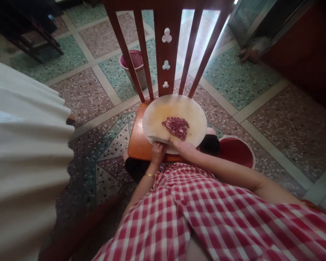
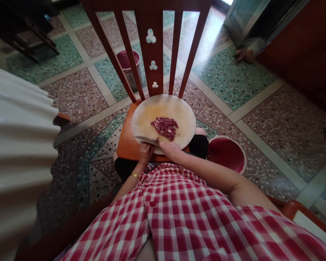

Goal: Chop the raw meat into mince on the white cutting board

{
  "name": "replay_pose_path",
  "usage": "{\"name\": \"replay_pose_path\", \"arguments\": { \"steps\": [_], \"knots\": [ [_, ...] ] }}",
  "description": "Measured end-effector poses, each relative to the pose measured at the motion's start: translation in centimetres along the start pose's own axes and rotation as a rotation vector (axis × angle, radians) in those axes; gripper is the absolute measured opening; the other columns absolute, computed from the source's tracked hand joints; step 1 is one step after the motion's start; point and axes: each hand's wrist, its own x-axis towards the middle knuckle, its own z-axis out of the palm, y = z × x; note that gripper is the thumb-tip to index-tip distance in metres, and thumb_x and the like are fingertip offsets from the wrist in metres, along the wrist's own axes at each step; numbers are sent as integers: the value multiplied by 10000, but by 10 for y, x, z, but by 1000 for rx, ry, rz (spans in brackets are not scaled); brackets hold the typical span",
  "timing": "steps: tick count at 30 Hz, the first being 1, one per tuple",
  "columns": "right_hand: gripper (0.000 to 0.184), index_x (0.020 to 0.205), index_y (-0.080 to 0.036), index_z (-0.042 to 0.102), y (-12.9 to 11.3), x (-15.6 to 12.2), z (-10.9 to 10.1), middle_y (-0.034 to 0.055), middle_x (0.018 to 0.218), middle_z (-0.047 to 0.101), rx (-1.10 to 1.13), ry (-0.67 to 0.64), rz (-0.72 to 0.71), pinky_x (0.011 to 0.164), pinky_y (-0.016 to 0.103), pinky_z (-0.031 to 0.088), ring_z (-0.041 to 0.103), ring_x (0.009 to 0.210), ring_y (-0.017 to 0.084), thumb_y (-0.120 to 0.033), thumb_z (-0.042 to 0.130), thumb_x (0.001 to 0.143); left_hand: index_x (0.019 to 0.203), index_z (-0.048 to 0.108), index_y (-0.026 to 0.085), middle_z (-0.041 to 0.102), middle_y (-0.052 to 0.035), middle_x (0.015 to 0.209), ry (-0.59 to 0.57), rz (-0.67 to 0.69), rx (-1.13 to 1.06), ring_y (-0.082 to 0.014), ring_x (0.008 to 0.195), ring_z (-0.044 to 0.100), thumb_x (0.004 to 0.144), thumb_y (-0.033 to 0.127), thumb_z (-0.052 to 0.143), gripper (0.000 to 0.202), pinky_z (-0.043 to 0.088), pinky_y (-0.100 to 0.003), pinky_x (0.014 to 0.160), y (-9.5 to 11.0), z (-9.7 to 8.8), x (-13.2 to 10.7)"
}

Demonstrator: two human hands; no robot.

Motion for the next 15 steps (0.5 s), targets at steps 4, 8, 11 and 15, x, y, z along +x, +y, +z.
{"name": "replay_pose_path", "arguments": {
  "steps": [4,8,11,15],
  "knots": [
    [302,1162,-166,442,23,-5,0,116,887,648,1,-1,105,685,300,437,627,821,231,-212,309,894,990,628,191,623,-81,855,-10,12,-27,-174,831,563,875,251,407,256,460,-349,785,5,-1,5],
    [276,1081,-158,473,34,9,-6,129,919,647,63,1,156,699,301,428,619,859,245,-293,309,906,1074,593,208,600,-73,835,-22,8,-30,-166,815,550,882,242,397,277,448,-337,789,8,0,9],
    [320,1158,-137,428,38,17,-11,146,983,637,108,31,176,733,302,418,603,912,246,-300,325,903,1061,596,206,589,-64,811,-22,8,-10,-159,799,539,879,226,401,267,442,-318,780,10,-1,9],
    [324,1162,-149,437,42,16,-15,139,988,640,113,59,209,720,302,419,608,896,246,-295,303,906,952,618,187,587,-66,803,-26,9,-7,-161,799,531,873,229,403,233,439,-312,762,12,-7,7]
  ]
}}
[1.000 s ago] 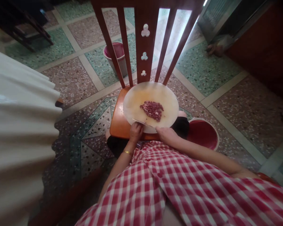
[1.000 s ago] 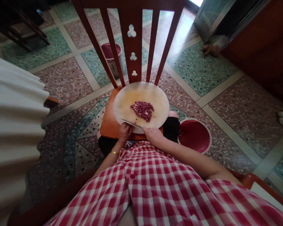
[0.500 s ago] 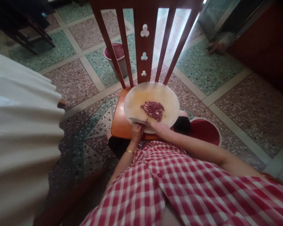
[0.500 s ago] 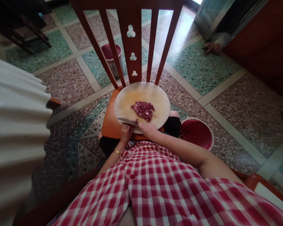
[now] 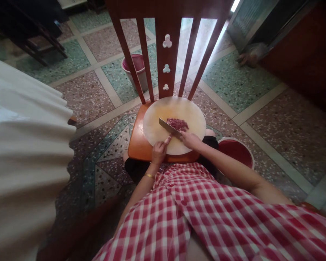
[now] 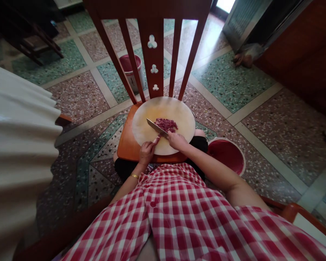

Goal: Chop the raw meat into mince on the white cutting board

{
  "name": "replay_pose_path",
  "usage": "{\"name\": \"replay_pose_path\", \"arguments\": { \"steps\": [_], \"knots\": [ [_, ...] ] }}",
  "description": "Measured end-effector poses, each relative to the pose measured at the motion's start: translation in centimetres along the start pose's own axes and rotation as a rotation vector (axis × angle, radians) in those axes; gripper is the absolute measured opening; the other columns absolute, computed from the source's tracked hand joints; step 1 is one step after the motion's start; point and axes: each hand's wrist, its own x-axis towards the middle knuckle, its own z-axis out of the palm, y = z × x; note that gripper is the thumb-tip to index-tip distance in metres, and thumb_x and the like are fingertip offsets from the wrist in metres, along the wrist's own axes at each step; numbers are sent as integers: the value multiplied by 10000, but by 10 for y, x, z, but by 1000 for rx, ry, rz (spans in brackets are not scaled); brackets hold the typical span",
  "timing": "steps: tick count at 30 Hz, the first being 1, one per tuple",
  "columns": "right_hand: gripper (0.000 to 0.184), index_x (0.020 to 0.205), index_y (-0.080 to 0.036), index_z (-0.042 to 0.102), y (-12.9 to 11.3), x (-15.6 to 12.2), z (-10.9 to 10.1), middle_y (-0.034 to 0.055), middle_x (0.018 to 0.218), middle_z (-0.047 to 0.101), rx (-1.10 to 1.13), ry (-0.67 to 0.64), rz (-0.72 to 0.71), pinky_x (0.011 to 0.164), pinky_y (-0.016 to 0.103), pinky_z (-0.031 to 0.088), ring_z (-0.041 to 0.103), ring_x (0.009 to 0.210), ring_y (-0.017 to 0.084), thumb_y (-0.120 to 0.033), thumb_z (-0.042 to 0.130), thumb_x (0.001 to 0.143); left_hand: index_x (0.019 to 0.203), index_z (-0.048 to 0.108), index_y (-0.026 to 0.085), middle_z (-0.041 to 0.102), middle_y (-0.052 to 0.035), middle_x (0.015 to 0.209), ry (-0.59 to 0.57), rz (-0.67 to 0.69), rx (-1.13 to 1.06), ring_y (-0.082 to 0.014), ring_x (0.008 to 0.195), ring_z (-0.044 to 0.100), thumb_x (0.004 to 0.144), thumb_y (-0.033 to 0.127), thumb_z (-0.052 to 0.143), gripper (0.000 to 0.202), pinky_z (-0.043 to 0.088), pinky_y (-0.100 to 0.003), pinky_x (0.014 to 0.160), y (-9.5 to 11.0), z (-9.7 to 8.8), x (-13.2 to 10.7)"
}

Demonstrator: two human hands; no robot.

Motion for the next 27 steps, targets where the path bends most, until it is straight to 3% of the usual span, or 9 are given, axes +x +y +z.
{"name": "replay_pose_path", "arguments": {
  "steps": [7,11,15,22,27],
  "knots": [
    [406,1286,-147,329,-10,-19,-6,150,1002,632,-93,-5,-11,719,294,423,611,895,237,-309,276,918,900,597,152,583,-93,852,10,-62,37,-189,826,526,847,257,434,201,441,-336,749,4,-15,5],
    [311,1174,-179,430,-19,-32,-1,129,938,643,-134,-52,-71,719,301,431,617,862,228,-259,274,917,1038,578,170,589,-98,971,-40,31,-25,-190,918,528,853,224,419,250,447,-340,810,5,-9,15],
    [301,1183,-205,413,-22,-37,7,105,919,646,-172,-71,-96,701,311,446,626,830,221,-195,305,902,1085,568,167,611,-85,887,-79,67,-43,-194,878,540,847,197,414,285,457,-344,792,1,3,14],
    [283,1091,-161,468,-42,-12,19,137,915,635,-237,50,-170,643,298,458,630,830,233,-169,248,913,847,631,156,616,-91,768,-49,17,40,-212,777,559,804,189,468,171,451,-356,711,-9,20,1],
    [286,1090,-138,468,-54,4,22,155,914,631,-259,90,-212,632,288,455,633,830,233,-152,246,910,741,624,151,600,-83,707,-48,9,93,-194,706,541,809,225,483,173,445,-327,660,-8,18,1]
  ]
}}
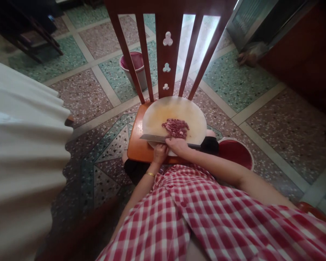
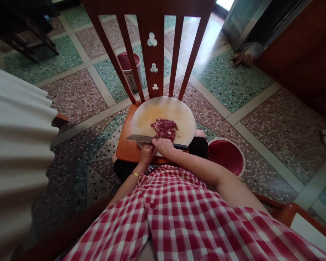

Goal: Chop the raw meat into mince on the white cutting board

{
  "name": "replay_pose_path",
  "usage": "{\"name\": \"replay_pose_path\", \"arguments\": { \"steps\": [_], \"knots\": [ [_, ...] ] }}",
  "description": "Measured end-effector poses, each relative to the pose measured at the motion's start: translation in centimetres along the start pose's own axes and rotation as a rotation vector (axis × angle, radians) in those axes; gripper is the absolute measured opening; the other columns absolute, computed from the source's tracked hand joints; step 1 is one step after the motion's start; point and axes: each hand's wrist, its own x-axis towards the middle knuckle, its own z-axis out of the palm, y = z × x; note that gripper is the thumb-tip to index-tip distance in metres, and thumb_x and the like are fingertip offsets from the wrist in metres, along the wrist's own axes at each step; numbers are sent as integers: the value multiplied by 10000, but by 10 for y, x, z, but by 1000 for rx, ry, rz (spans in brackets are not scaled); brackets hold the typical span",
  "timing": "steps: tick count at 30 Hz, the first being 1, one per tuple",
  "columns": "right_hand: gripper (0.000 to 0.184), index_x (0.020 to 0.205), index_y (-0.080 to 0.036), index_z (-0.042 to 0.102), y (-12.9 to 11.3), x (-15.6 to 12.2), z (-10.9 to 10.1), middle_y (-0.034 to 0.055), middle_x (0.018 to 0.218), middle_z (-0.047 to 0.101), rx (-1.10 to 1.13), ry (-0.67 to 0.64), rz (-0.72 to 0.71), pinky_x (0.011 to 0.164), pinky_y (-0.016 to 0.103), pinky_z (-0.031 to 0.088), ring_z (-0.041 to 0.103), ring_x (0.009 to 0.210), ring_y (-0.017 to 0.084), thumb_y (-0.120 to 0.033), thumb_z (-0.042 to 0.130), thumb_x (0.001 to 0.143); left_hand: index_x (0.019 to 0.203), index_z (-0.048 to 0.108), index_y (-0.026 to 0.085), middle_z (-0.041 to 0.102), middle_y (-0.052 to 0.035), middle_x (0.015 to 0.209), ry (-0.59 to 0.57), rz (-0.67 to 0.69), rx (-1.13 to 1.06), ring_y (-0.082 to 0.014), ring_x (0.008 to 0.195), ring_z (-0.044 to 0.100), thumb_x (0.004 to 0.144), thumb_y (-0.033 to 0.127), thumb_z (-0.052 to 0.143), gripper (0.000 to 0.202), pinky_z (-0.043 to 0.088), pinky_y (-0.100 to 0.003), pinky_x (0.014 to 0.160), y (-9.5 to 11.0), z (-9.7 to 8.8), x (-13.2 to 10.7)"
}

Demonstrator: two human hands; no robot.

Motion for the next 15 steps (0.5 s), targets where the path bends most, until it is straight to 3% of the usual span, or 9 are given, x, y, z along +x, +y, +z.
{"name": "replay_pose_path", "arguments": {
  "steps": [6,10,15],
  "knots": [
    [296,1121,-179,475,30,-14,1,134,932,635,34,-41,126,695,302,446,627,847,223,-158,286,894,900,627,176,615,-67,832,-6,38,-66,-187,841,531,817,166,451,195,454,-317,753,4,-9,9],
    [349,1230,-184,413,46,3,-10,135,1009,629,139,-18,149,751,313,435,610,902,230,-244,321,899,992,603,186,617,-58,885,5,60,-99,-173,848,525,827,151,441,234,452,-309,777,8,-14,12],
    [318,1147,-165,469,46,21,-25,128,971,647,199,-25,196,739,299,430,611,885,230,-293,301,910,1012,589,187,613,-58,894,18,57,-116,-166,861,520,844,158,428,235,445,-312,799,13,-21,7]
  ]
}}
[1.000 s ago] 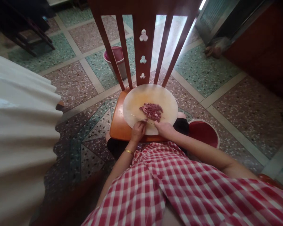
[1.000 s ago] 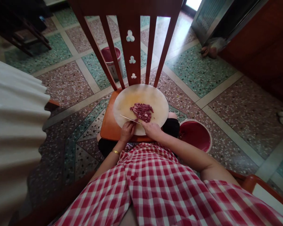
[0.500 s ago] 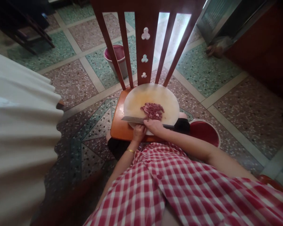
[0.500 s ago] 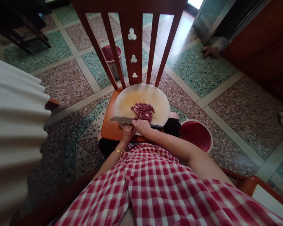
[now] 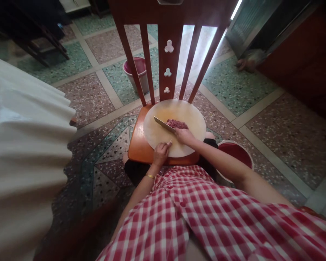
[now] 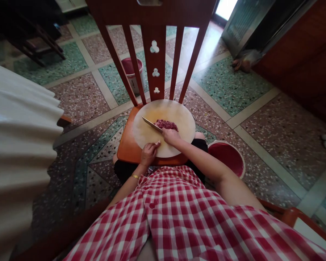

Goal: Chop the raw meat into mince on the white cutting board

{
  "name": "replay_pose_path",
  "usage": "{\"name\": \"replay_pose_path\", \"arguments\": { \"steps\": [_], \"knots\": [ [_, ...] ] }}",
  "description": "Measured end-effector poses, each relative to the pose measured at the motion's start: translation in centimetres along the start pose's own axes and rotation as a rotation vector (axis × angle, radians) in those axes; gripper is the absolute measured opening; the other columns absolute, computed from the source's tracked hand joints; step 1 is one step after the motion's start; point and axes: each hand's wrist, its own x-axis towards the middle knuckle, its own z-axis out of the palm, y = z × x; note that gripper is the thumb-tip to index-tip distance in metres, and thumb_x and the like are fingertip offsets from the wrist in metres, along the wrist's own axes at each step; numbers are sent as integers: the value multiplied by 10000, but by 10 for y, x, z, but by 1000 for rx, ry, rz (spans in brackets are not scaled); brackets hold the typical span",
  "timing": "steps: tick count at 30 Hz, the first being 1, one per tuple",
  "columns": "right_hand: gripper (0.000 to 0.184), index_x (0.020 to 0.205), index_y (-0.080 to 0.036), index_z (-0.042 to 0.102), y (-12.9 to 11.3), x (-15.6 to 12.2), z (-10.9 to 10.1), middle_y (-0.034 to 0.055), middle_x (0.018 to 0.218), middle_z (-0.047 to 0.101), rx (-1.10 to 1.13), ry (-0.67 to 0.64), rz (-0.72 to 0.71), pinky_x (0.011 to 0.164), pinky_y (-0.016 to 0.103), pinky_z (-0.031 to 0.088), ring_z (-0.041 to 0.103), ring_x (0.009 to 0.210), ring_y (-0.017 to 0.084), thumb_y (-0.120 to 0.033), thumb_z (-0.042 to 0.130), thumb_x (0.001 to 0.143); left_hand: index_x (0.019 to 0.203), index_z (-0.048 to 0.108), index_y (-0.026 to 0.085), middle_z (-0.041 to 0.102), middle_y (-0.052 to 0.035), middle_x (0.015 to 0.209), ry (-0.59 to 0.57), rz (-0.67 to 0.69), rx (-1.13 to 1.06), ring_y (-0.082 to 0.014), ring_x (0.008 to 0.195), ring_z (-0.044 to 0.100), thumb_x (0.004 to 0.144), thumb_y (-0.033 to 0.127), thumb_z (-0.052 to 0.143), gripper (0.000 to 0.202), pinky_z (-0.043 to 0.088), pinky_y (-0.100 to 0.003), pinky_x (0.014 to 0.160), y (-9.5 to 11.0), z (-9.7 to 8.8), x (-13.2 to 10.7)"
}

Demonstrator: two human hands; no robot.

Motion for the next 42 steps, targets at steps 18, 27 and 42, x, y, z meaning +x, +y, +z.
{"name": "replay_pose_path", "arguments": {
  "steps": [18,27,42],
  "knots": [
    [290,1106,-173,484,6,-95,34,103,914,650,-119,-112,-93,662,265,425,620,826,201,-146,312,874,1136,554,187,617,-111,961,2,-45,19,-210,915,538,840,209,449,314,440,-372,813,-5,12,-9],
    [313,1143,-163,459,-33,-51,33,125,906,645,-113,-47,-173,635,263,437,625,804,205,-198,244,917,830,643,158,645,-97,782,-76,-117,55,-205,789,585,822,223,460,195,467,-347,734,-9,22,-18],
    [308,1100,-168,505,-7,-41,38,151,911,632,-202,30,-176,645,281,418,621,819,219,-146,273,898,834,632,164,627,-93,791,-6,-75,107,-197,781,571,834,201,433,203,454,-339,711,-4,21,-12]
  ]
}}
